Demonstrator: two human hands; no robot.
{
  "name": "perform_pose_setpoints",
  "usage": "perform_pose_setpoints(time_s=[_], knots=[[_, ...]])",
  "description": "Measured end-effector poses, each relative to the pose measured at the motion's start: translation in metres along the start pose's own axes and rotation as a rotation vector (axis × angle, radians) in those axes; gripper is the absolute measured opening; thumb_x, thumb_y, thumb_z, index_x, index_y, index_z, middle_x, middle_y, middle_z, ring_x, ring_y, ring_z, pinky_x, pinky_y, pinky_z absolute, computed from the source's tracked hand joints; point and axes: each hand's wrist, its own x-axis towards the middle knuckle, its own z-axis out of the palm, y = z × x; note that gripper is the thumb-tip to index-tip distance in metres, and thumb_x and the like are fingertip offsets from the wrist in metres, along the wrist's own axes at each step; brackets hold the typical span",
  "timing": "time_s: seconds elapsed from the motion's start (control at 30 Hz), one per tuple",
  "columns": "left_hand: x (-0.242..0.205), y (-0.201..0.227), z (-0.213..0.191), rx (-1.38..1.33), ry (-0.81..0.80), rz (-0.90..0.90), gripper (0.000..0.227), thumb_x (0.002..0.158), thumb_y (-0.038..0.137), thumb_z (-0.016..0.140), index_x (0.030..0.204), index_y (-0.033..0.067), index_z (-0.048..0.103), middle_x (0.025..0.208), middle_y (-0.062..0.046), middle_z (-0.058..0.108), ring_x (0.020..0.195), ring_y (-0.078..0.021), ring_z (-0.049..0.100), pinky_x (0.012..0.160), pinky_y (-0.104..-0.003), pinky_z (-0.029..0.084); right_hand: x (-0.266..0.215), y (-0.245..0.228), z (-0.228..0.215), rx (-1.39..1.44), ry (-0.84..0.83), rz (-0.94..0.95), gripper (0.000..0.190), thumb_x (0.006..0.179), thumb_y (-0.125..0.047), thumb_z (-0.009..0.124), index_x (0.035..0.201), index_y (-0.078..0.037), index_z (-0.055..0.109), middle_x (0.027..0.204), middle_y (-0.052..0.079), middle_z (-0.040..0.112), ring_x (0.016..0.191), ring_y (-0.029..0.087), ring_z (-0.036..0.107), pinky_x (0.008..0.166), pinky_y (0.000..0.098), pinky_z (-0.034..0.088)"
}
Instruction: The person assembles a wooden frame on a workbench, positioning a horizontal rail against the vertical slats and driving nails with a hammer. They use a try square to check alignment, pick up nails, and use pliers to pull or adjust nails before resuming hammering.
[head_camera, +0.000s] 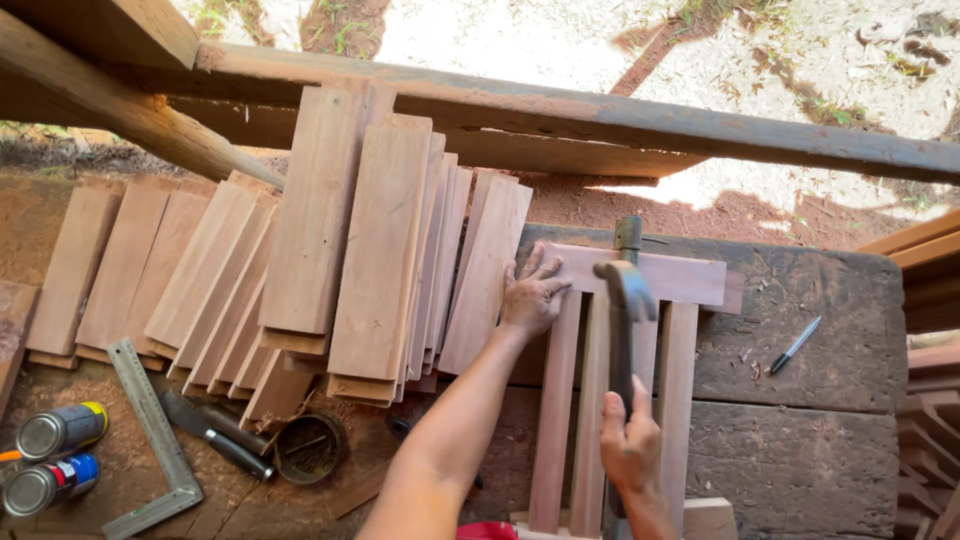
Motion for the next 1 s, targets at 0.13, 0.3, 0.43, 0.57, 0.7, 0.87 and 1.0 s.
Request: perform_pose_setpoints(time_s=[0.13,0.3,0.43,0.57,0.7,0.87,1.0], knots=[[0.014,-0.015,-0.005,0.195,-0.039,0.043,0.064,0.088,0.010,0.046,0.151,0.0198,0.044,0.163,0.002,0.039,0.155,-0.0192,0.024,0.126,-0.062,0.011,-0.020,-0.023,-0.025,0.026,0.151,-0.285,0.043,0.101,-0.020,0.043,0.142,-0.004,0.045,0.082,0.004,0.069,0.061,0.016,0.068,0.051,0.0326,0.057],[0.018,-0.014,-0.015,0.308,-0.197,0.031,0.068,0.089,0.018,0.039,0.157,0.0173,0.036,0.167,0.002,0.028,0.156,-0.0182,0.021,0.126,-0.055,0.009,-0.011,0.010,-0.002,-0.043,0.100,-0.279,0.043,0.102,-0.029,0.041,0.136,-0.003,0.039,0.066,-0.001,0.057,0.045,0.014,0.055,0.037,0.0306,0.049],[0.022,-0.010,-0.019,0.349,-0.224,0.020,0.063,0.094,0.018,0.038,0.158,0.0185,0.035,0.167,0.003,0.028,0.155,-0.0205,0.023,0.126,-0.056,0.013,0.018,0.009,0.022,-0.179,-0.010,0.008,0.044,0.099,-0.032,0.050,0.138,-0.013,0.057,0.092,0.019,0.077,0.073,0.040,0.073,0.067,0.0489,0.054],[0.013,-0.012,-0.012,0.315,-0.153,0.056,0.065,0.089,0.019,0.045,0.153,0.0153,0.044,0.165,-0.001,0.036,0.150,-0.0266,0.035,0.120,-0.059,0.024,0.003,-0.013,0.003,-0.194,0.031,0.034,0.054,0.099,-0.034,0.048,0.145,-0.006,0.051,0.081,0.019,0.076,0.064,0.035,0.070,0.058,0.0460,0.054],[0.015,-0.005,-0.022,0.265,-0.227,-0.013,0.066,0.091,0.019,0.039,0.157,0.0201,0.038,0.167,0.002,0.030,0.151,-0.0224,0.034,0.124,-0.054,0.019,-0.018,-0.028,-0.013,0.020,0.181,-0.275,0.039,0.102,-0.022,0.046,0.136,-0.003,0.045,0.077,0.005,0.067,0.056,0.016,0.063,0.049,0.0311,0.052],[0.019,-0.006,-0.022,0.262,-0.253,-0.033,0.067,0.092,0.018,0.037,0.159,0.0217,0.034,0.168,0.004,0.026,0.152,-0.0201,0.032,0.123,-0.056,0.017,0.004,0.025,0.025,-0.043,0.117,-0.264,0.032,0.103,-0.024,0.044,0.129,-0.005,0.043,0.061,0.003,0.059,0.043,0.018,0.059,0.033,0.0315,0.051],[0.023,-0.014,-0.007,0.280,-0.139,0.030,0.063,0.089,0.020,0.047,0.153,0.0202,0.043,0.165,0.001,0.033,0.144,-0.0276,0.041,0.116,-0.062,0.024,0.021,0.012,0.035,-0.140,0.115,0.012,0.042,0.101,-0.036,0.051,0.126,-0.004,0.060,0.081,0.018,0.072,0.069,0.039,0.069,0.066,0.0484,0.053]])
